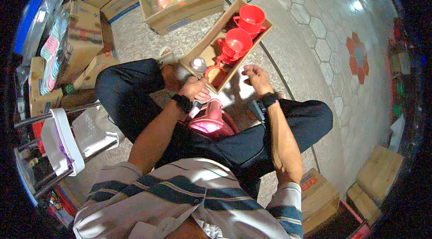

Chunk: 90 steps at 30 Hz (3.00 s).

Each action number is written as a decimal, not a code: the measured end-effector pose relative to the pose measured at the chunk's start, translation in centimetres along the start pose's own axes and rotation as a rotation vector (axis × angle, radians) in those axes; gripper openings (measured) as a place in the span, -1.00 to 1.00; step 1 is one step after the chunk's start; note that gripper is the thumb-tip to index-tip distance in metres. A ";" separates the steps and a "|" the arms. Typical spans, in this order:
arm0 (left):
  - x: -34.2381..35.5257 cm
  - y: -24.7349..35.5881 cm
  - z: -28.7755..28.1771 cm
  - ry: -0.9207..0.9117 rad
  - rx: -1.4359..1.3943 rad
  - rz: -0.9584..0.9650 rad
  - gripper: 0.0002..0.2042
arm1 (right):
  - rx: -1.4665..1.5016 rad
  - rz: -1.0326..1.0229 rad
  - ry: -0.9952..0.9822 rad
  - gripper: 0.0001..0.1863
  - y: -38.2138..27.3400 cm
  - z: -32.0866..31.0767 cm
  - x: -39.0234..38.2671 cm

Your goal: The person unpacks a plastic bag containing colorful plastic cups and then removes red plastic cups from a cardboard box. They wipe the red cups with a gray cloth, handling them one at a time, and place them back into the box.

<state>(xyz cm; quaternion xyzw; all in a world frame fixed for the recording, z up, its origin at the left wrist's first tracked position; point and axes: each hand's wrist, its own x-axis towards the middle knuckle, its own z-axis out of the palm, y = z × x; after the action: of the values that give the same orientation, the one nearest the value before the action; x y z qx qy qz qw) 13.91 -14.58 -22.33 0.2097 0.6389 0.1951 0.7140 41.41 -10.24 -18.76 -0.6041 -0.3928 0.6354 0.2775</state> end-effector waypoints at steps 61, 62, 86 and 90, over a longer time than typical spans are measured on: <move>2.1 1.5 7.6 -0.111 0.322 0.265 -0.66 | -0.355 -0.187 0.597 -0.55 2.2 -9.2 4.2; 2.3 1.6 7.3 -0.109 0.348 0.273 -0.66 | -0.323 -0.248 0.564 -0.59 1.2 -9.6 3.6; 9.0 13.1 10.5 -0.131 1.606 0.744 -0.81 | -1.086 -0.509 -0.444 -0.70 5.7 2.3 -6.6; 11.8 12.8 12.4 -0.223 1.684 0.619 -0.78 | -1.136 -0.611 -0.292 -0.67 5.3 2.0 -6.0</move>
<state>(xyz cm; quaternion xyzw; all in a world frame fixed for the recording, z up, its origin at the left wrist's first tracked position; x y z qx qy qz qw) 27.34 1.97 -23.91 0.8431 0.4125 -0.1749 0.2975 40.78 -18.39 -19.97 -0.4256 -0.8543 0.2971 0.0274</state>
